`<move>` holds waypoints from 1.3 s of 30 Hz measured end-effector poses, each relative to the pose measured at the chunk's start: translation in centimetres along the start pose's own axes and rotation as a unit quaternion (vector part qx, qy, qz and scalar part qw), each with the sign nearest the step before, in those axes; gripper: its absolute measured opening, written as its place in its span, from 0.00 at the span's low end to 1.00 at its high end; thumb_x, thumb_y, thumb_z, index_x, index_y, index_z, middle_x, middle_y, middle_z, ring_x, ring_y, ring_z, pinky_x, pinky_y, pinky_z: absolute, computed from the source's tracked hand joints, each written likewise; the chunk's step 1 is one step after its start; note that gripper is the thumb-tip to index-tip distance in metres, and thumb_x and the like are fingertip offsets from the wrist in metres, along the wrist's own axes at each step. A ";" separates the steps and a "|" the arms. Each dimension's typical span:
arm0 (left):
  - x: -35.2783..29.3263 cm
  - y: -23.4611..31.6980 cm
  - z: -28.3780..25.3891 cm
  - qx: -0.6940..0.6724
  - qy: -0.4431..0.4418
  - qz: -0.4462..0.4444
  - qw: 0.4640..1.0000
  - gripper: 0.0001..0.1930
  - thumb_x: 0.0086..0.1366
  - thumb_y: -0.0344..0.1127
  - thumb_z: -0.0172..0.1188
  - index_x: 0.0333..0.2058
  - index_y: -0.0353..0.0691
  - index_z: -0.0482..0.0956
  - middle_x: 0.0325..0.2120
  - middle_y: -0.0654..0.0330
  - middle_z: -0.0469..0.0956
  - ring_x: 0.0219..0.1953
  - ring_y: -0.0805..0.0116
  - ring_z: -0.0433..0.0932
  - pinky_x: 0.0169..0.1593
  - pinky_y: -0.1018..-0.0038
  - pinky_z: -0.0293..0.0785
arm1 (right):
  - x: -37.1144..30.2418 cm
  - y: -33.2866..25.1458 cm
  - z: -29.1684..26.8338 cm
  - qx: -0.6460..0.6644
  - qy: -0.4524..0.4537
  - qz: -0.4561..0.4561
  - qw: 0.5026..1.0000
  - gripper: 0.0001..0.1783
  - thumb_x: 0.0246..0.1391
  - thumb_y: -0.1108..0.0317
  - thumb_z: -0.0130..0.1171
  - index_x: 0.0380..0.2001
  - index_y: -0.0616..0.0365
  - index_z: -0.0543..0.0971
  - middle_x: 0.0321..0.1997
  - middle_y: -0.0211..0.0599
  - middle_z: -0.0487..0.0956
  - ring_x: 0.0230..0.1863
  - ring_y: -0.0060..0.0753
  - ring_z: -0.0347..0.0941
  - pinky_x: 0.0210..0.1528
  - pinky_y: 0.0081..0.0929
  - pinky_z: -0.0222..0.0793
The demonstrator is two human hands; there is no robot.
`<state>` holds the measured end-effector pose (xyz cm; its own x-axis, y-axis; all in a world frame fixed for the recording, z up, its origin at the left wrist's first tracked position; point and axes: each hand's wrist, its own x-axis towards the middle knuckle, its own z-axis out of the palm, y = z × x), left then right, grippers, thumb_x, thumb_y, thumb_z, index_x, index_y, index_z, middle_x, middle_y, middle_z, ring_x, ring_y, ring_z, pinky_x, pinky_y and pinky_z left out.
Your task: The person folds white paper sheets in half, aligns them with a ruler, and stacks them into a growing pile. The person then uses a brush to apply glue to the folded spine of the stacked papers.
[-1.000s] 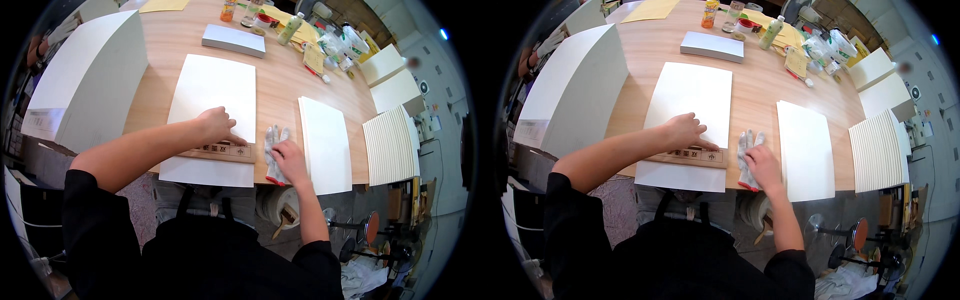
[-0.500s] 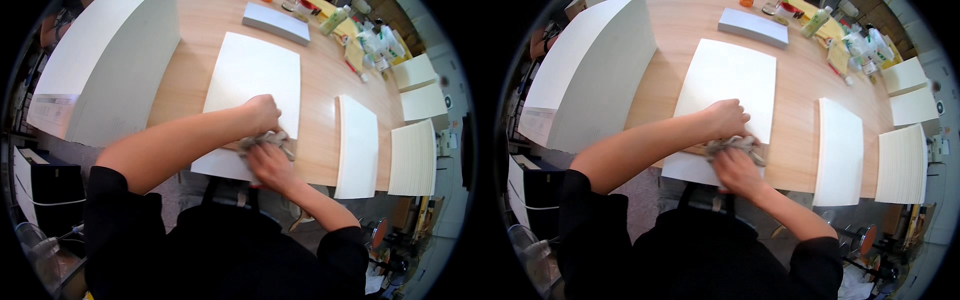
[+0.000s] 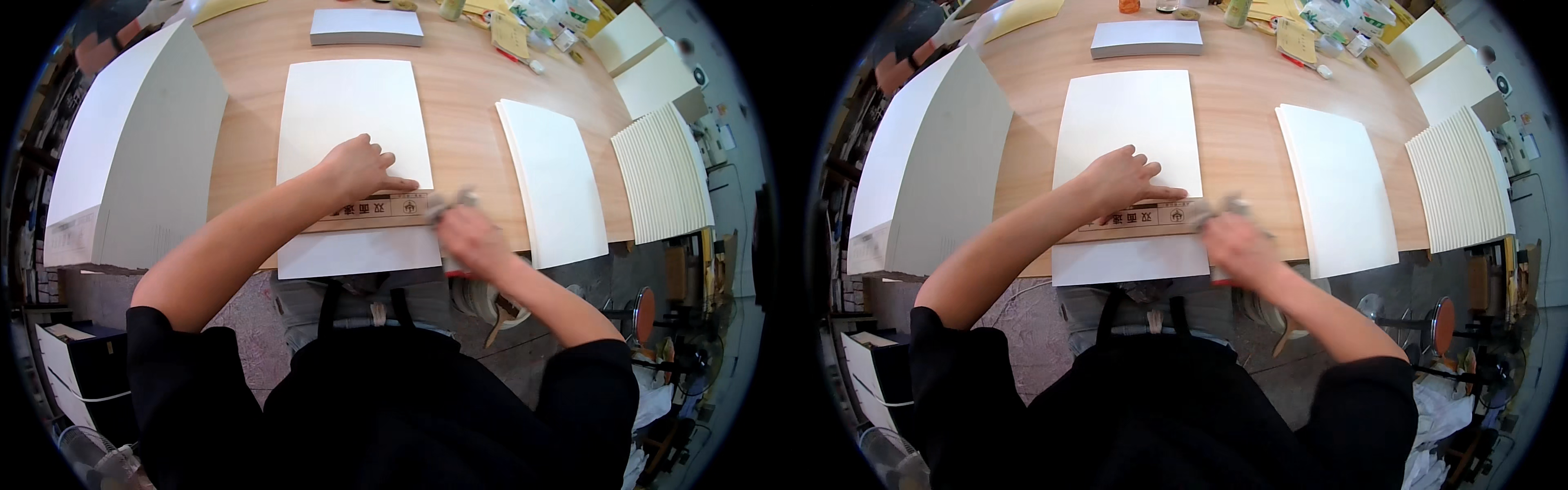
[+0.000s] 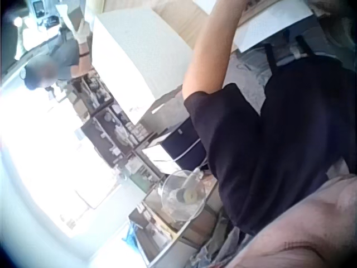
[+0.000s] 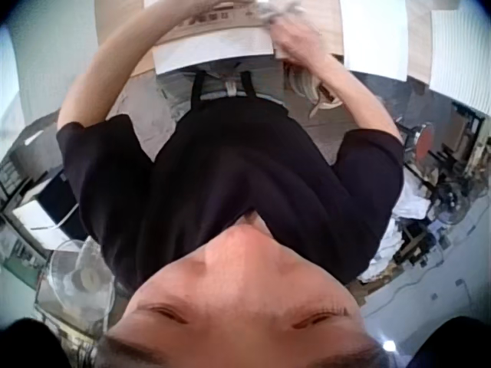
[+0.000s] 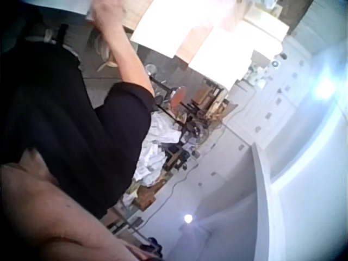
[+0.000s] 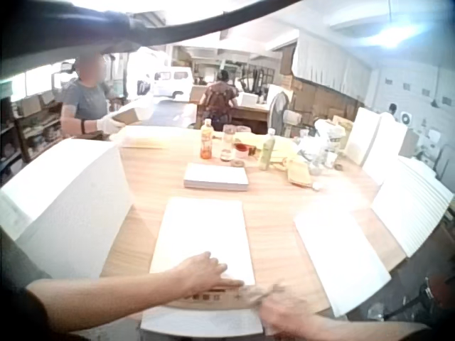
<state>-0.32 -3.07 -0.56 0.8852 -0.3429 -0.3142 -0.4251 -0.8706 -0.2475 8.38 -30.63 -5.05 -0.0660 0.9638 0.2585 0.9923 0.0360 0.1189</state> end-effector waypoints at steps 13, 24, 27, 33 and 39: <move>-9.5 3.4 5.0 -0.121 0.338 -0.060 0.932 0.20 0.59 0.36 0.72 0.51 0.48 0.84 0.45 0.62 0.82 0.51 0.61 0.81 0.71 0.59 0.67 | -3.3 3.2 2.6 0.304 0.247 0.370 0.842 0.14 0.66 0.64 0.63 0.46 0.64 0.85 0.48 0.43 0.83 0.47 0.45 0.78 0.52 0.40 0.74; -16.6 -3.9 -13.8 0.158 0.381 -0.190 0.891 0.02 0.64 0.35 0.63 0.32 0.52 0.84 0.39 0.72 0.85 0.66 0.70 0.75 0.81 0.37 0.41 | 15.5 4.2 3.6 0.892 0.172 0.374 0.188 0.19 0.74 0.55 0.54 0.54 0.60 0.75 0.40 0.42 0.84 0.25 0.22 0.75 0.16 0.15 0.66; -24.5 -2.5 -13.0 0.204 0.427 -0.263 0.841 0.02 0.64 0.37 0.66 0.34 0.56 0.84 0.44 0.75 0.86 0.67 0.72 0.74 0.81 0.38 0.42 | 21.9 -1.8 -1.8 0.910 0.212 0.289 0.208 0.14 0.76 0.61 0.51 0.53 0.60 0.75 0.46 0.41 0.82 0.33 0.21 0.78 0.26 0.17 0.71; -42.7 -0.4 -2.8 0.185 0.454 -0.501 0.713 0.18 0.59 0.34 0.72 0.49 0.57 0.89 0.52 0.68 0.87 0.66 0.61 0.77 0.78 0.49 0.55 | 36.1 -9.9 -8.7 0.900 0.180 0.157 0.366 0.14 0.74 0.65 0.53 0.56 0.61 0.74 0.48 0.38 0.84 0.47 0.33 0.83 0.49 0.33 0.83; -52.0 -1.5 6.2 -0.250 0.484 -0.560 0.624 0.27 0.58 0.37 0.74 0.58 0.41 0.84 0.55 0.60 0.85 0.65 0.60 0.77 0.69 0.63 0.71 | 43.2 -14.5 -6.1 0.751 0.118 0.147 0.633 0.17 0.68 0.58 0.63 0.44 0.63 0.76 0.24 0.28 0.78 0.17 0.18 0.67 0.17 0.21 0.60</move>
<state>-46.85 18.21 10.47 0.3765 0.7374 0.5608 0.4604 -0.6742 0.5774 -9.53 8.92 10.20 0.3063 0.9275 0.2143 -0.0644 0.2448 -0.9674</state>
